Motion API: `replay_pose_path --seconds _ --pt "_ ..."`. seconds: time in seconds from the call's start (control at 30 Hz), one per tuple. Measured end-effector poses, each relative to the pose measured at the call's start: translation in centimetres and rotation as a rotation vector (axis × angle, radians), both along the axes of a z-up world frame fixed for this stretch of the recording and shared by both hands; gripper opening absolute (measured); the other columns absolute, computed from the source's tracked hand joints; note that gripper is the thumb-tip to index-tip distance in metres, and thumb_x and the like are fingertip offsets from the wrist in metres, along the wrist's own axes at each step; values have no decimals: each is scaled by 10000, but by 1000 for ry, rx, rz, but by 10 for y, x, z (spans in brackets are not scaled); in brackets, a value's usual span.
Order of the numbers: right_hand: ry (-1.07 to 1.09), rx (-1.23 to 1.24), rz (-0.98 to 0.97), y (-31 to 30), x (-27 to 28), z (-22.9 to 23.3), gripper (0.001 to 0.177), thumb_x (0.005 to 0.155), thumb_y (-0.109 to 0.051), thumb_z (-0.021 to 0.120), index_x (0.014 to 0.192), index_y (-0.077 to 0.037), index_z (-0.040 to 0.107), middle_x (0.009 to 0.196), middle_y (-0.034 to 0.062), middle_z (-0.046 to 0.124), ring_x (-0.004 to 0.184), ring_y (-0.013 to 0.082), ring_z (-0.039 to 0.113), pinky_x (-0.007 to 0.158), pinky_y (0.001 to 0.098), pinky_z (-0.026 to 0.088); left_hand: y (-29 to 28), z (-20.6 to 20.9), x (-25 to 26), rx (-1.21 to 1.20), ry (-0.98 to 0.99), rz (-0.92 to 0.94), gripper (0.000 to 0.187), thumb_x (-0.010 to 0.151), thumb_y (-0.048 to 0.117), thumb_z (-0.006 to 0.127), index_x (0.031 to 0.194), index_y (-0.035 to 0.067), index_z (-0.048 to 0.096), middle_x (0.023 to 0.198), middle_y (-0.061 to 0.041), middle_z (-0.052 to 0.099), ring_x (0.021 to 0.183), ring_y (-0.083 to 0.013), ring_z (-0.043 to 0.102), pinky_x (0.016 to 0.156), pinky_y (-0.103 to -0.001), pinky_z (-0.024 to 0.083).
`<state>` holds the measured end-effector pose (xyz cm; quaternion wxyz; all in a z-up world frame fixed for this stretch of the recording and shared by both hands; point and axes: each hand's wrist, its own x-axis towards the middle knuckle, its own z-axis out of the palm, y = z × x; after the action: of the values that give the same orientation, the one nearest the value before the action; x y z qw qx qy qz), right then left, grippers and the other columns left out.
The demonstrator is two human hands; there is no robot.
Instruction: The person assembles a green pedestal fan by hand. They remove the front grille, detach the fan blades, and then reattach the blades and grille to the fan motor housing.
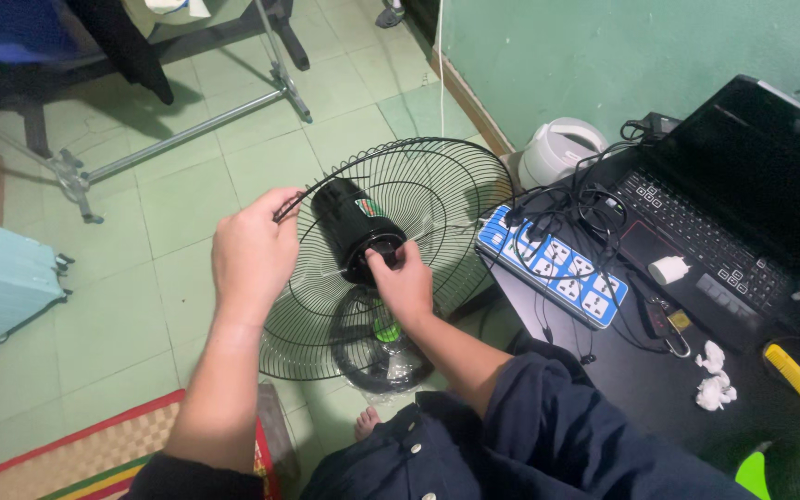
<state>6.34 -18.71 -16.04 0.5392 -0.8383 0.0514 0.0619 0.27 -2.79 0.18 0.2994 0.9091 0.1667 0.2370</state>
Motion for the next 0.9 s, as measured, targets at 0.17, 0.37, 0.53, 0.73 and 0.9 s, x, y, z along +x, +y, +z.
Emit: replay_pose_path --seconds 0.17,0.37,0.53,0.73,0.9 --pt "18 52 6 0 2 -3 489 794 -417 806 899 -6 562 697 109 686 601 181 661 595 348 549 2 -4 -2 -12 -13 12 212 936 179 667 1117 171 777 813 -168 719 733 -362 702 677 -427 550" --pt "115 271 -21 2 2 -4 419 815 -317 817 865 -22 522 680 74 656 515 122 633 473 290 544 3 -4 -3 -9 -21 -15 222 930 152 659 1119 158 775 801 -178 710 724 -366 696 679 -426 546" --pt "171 403 -18 1 3 -6 395 839 -266 803 865 -35 484 673 81 630 489 153 638 447 290 530 3 -4 -3 -22 -58 -35 227 919 129 657 1111 148 776 791 -167 710 706 -352 696 665 -412 546" --pt "219 473 -51 4 4 -9 398 837 -254 793 884 -39 461 670 105 628 457 195 646 421 323 539 4 -2 -2 -51 -33 -15 207 927 154 674 1108 152 774 744 -157 701 664 -333 692 637 -406 536" --pt "244 501 -74 6 5 -10 398 841 -246 791 894 -35 458 675 101 616 434 204 621 406 342 541 6 -4 -1 -35 -16 -8 204 930 156 677 1105 158 781 751 -159 707 675 -344 690 645 -413 537"
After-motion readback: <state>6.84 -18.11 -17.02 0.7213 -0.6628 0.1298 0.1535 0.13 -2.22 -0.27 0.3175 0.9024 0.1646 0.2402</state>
